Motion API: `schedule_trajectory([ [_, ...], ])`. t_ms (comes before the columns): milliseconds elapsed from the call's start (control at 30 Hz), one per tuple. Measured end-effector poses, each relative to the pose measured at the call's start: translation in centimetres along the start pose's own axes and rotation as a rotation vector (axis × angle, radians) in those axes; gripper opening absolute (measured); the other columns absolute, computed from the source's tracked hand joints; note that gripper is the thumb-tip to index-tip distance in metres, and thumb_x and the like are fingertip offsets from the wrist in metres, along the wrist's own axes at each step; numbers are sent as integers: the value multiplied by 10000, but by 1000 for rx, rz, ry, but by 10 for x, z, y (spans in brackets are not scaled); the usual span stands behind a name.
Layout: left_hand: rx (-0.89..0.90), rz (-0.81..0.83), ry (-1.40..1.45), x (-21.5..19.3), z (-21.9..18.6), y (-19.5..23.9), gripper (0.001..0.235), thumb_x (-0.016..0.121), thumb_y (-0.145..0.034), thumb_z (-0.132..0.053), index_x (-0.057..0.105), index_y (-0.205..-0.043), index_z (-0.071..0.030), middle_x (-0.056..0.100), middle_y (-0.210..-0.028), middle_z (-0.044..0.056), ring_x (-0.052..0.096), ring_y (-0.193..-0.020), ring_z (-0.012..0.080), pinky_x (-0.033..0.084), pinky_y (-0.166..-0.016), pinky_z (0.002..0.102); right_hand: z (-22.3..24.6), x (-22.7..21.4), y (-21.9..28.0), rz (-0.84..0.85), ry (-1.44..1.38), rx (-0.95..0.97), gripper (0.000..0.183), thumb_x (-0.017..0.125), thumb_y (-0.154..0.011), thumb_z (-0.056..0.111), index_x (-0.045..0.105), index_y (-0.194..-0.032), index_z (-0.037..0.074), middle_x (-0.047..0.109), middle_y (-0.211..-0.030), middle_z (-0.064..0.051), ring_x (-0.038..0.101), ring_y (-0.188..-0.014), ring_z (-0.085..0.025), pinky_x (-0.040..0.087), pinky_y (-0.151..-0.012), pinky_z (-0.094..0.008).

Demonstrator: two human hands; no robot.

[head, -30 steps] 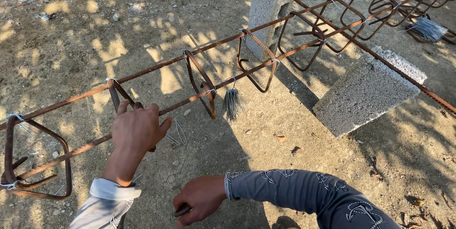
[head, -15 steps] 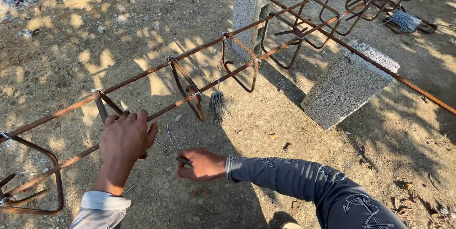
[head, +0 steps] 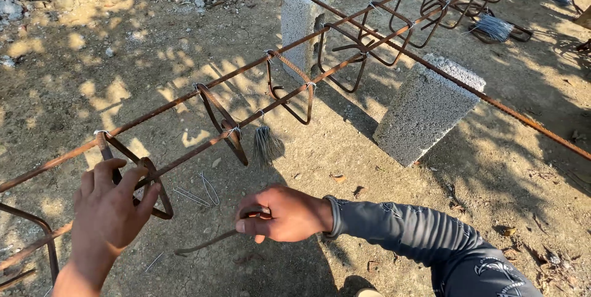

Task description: Tying rebar stirrups to longitudinal bars using wire and a twisting tool

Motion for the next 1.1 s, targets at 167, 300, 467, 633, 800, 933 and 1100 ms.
schedule_trajectory([
  [167, 53, -5, 67, -12, 6, 1, 316, 629, -940, -386, 750, -1169, -204, 615, -1347, 138, 653, -809, 248, 574, -737, 378, 54, -34, 41, -161, 22, -266, 210, 634, -993, 169, 720, -1098, 9, 700, -750, -56, 599, -565, -153, 422, -539, -303],
  [300, -49, 55, 185, -9, 13, 1, 312, 770, -886, -292, 756, -1153, -132, 628, -1217, 65, 709, -557, 208, 610, -565, 318, 63, -54, 65, -329, -131, -473, 151, 619, -983, 63, 639, -1066, -60, 761, -1035, -222, 709, -695, -195, 560, -588, -293],
  [467, -61, -14, 317, -22, 7, -1, 350, 864, -803, -202, 782, -1094, -26, 646, -1113, 119, 691, -641, 227, 586, -577, 332, 56, -57, 69, -384, -138, -506, 147, 589, -968, 38, 656, -1044, -68, 731, -947, -167, 702, -642, -197, 581, -592, -295],
  [633, 58, -92, 306, -9, 17, -8, 301, 872, -778, -253, 803, -999, -61, 687, -968, 129, 621, -504, 180, 497, -412, 271, 54, -66, 71, -392, -164, -500, 131, 595, -959, 7, 660, -1036, -77, 757, -1101, -230, 698, -656, -201, 574, -584, -293],
  [800, -65, 26, 702, 25, 44, -11, 320, 859, -737, -73, 768, -1026, 30, 623, -882, 118, 496, -567, 192, 337, -506, 305, 47, -72, 68, -527, -126, -539, 134, 623, -996, 148, 682, -966, 31, 775, -987, -162, 717, -702, -181, 647, -750, -341],
  [933, -158, 129, 742, 27, 45, -14, 370, 863, -737, -11, 781, -1094, 41, 589, -1003, 123, 580, -610, 241, 435, -542, 358, 30, -67, 54, -517, -161, -452, 89, 590, -946, 54, 653, -981, 1, 743, -1189, -220, 723, -718, -191, 610, -667, -300],
  [1100, -216, 130, 581, 18, 45, -12, 374, 871, -781, -116, 796, -1135, -26, 661, -989, 109, 641, -653, 233, 493, -550, 346, 15, -57, 40, -484, -205, -486, 82, 594, -946, 16, 639, -1014, 0, 722, -1235, -209, 726, -737, -188, 620, -706, -319],
])
Point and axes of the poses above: each hand's wrist, its own y-axis away from the middle knuckle, its own x-axis out of the palm, z = x × y, the point moved 8 cm from there along -y, towards the middle knuckle
